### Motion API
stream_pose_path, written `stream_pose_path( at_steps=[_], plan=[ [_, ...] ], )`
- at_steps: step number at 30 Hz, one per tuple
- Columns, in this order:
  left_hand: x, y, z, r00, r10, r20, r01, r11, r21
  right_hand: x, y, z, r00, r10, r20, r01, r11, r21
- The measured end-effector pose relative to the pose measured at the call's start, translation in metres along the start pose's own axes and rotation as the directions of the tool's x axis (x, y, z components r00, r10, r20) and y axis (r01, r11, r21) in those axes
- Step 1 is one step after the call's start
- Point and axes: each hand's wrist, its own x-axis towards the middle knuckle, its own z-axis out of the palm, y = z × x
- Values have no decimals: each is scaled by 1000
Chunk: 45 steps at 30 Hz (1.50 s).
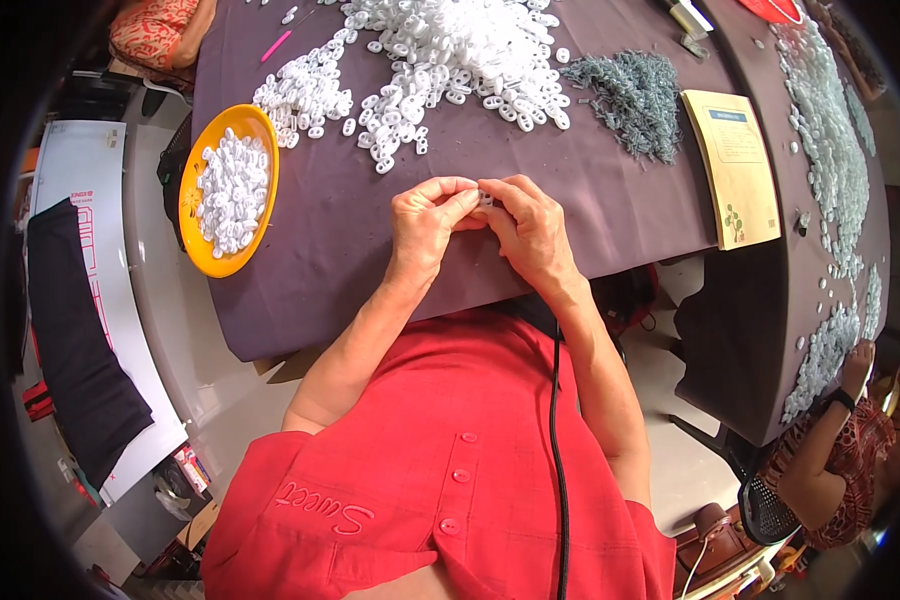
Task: The person assembles plastic components by hand, fitting small inserts into white plastic pieces and placing the completed parts into a yellow plate.
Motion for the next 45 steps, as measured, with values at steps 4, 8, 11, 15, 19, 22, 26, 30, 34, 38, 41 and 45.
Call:
stream_pose_path(
  at_steps=[4, 8, 11, 15, 19, 22, 26, 30, 34, 38, 41, 45],
  plan=[
    [-1, -4, -1, 999, 34, 4, -34, 999, 6, 0, -1, 2, 1000, 16, -18, -16, 1000, -13],
    [-3, -2, 2, 998, 53, -18, -52, 998, 47, -1, 0, 2, 999, -8, -42, 7, 999, -32],
    [-5, -5, 2, 998, 49, -35, -48, 998, 30, -1, 2, 3, 999, -4, -39, 3, 1000, -22],
    [-5, -6, 2, 997, 80, -25, -78, 996, 45, -3, 4, 5, 998, -21, -54, 20, 1000, -23],
    [-4, -7, 2, 996, 82, -25, -80, 994, 68, -2, 1, 5, 999, 27, -44, -26, 999, 19],
    [-4, -6, 3, 998, 67, -17, -66, 996, 66, -4, 5, 5, 998, -3, -58, 3, 1000, -6],
    [-4, -2, 3, 998, 65, -4, -65, 996, 55, -2, 5, 5, 999, -2, -48, 2, 1000, -13],
    [-5, -2, 2, 999, -2, -36, 0, 998, -60, 0, -2, 3, 997, 74, -38, -71, 994, 79],
    [-3, 0, 0, 999, -25, -46, 22, 997, -71, -2, -4, 0, 994, 110, -4, -109, 984, 138],
    [-2, 2, -4, 999, -54, -3, 53, 997, -61, -1, -4, 0, 992, 127, 17, -128, 985, 116],
    [0, 3, -5, 998, -56, 14, 57, 997, -44, 0, -6, 0, 991, 134, 5, -133, 984, 119],
    [1, 7, -4, 998, -60, 31, 62, 996, -62, 2, -7, 0, 992, 123, -9, -121, 986, 112]
  ],
)
